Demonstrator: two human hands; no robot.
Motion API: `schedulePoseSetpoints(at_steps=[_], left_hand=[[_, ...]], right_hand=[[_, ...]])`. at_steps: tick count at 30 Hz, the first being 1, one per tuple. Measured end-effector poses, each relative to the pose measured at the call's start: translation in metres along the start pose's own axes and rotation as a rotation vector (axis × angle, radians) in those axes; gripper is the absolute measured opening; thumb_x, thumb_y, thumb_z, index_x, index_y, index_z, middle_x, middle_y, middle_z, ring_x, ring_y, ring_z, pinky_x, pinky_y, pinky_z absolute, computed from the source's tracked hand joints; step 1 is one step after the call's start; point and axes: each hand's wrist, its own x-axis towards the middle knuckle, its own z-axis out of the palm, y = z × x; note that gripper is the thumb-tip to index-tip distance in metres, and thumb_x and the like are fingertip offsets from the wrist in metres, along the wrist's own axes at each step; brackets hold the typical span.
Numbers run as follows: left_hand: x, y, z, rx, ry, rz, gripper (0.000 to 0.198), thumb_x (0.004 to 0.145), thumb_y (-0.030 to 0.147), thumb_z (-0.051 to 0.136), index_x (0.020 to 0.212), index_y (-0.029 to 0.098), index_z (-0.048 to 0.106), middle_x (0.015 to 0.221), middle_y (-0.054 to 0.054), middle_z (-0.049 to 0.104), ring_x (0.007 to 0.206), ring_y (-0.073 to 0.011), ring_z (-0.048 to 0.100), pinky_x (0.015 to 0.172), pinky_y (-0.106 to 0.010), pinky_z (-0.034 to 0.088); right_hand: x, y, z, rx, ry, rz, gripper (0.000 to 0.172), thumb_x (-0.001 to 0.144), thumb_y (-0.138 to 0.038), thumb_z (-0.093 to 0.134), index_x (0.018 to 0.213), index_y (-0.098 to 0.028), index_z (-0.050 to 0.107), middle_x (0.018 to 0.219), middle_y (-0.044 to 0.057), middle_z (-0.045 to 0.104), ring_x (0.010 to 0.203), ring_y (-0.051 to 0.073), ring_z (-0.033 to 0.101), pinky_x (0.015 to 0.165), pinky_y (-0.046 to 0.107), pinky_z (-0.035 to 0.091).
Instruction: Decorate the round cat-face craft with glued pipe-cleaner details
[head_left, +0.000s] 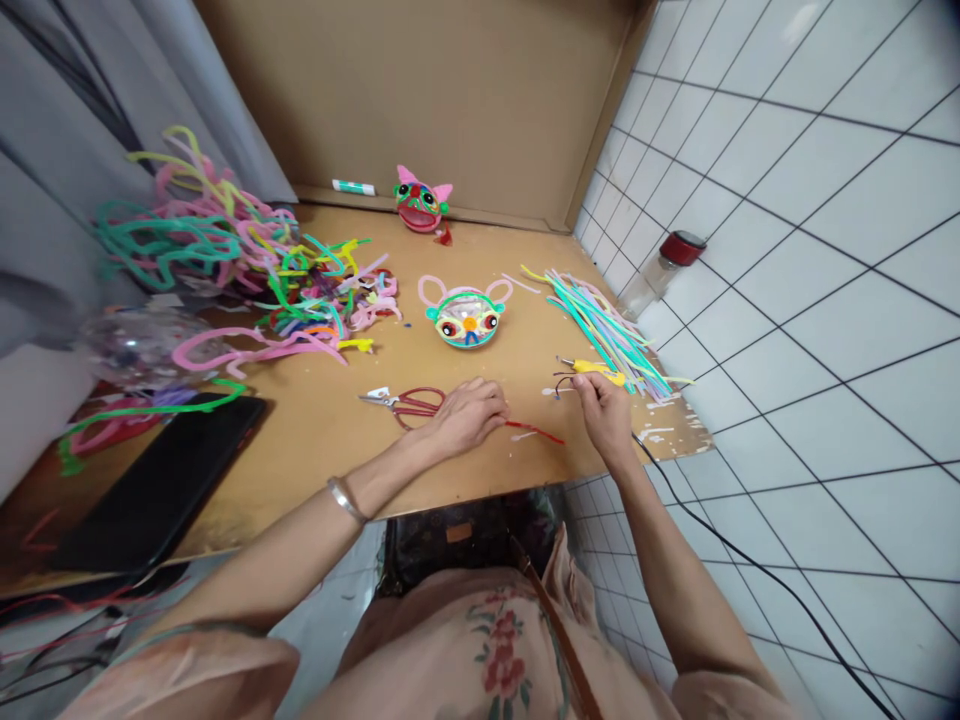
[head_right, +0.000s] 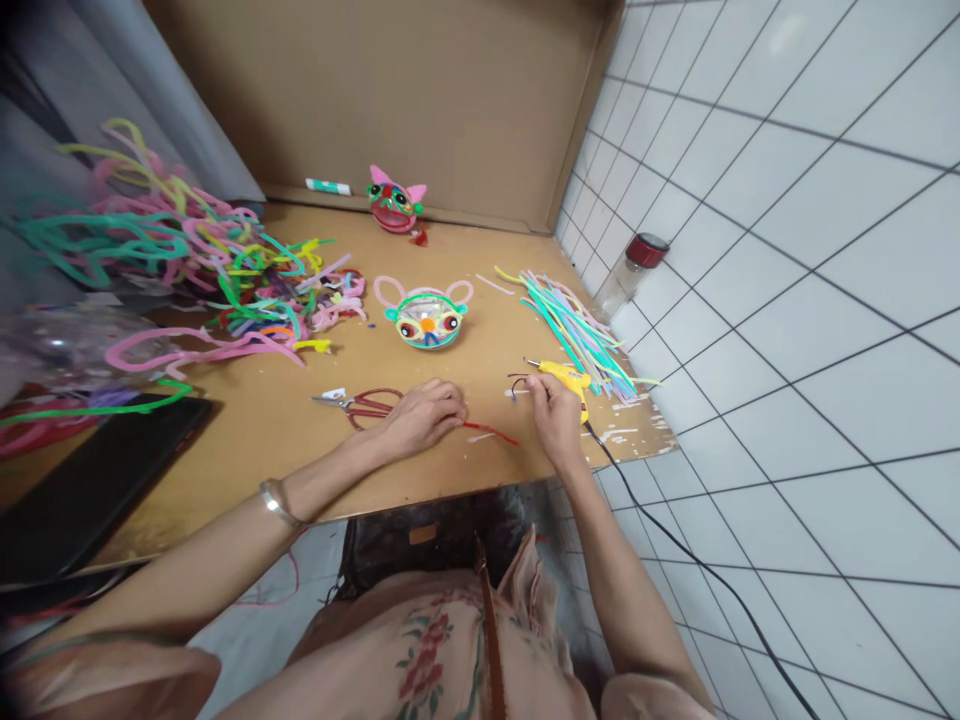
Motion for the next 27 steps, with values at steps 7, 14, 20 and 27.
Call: schedulePoseSetpoints(at_steps=[7,14,20,27], left_hand=[[0.001,0.006,-0.008,-0.166,-0.089,0.108,0.024,0.094,0.027,0.043,0.083,0.016,0.061,0.085,-0.006,0.062,0.082,-0.0167,0.053,0.078,-0.029,0.041],[-0.005,0.02,-0.015,-0.194,0.069,0.116,0.023,0.092,0.031,0.046,0.083,0.017,0.062,0.102,-0.01,0.059,0.099,-0.0207,0.051,0.089,-0.036,0.042],[-0.008,0.028,-0.019,-0.179,0.254,0.151,0.023,0.094,0.032,0.041,0.085,0.017,0.057,0.131,-0.014,0.05,0.133,-0.0287,0.031,0.11,-0.052,0.025],[-0.008,0.037,-0.013,-0.738,0.318,-0.032,0.028,0.097,0.045,0.034,0.088,0.02,0.043,0.073,0.001,0.053,0.068,-0.0131,0.05,0.078,-0.033,0.043]], right_hand=[[-0.006,0.024,0.012,-0.324,0.002,0.03,0.042,0.096,-0.04,0.034,0.085,-0.017,0.067,0.072,0.007,0.065,0.068,0.019,0.054,0.065,0.029,0.035],[-0.03,0.031,0.015,-0.583,-0.022,-0.163,0.025,0.093,-0.028,0.045,0.098,-0.017,0.067,0.1,0.014,0.063,0.095,0.026,0.054,0.082,0.037,0.042],[-0.013,0.005,0.004,-0.075,0.067,-0.145,0.032,0.094,-0.032,0.039,0.107,-0.018,0.064,0.112,0.013,0.062,0.109,0.024,0.055,0.097,0.043,0.043],[0.035,-0.034,0.044,0.859,-0.375,0.609,0.03,0.093,-0.045,0.047,0.091,-0.018,0.062,0.084,0.008,0.071,0.078,0.018,0.067,0.078,0.035,0.053]])
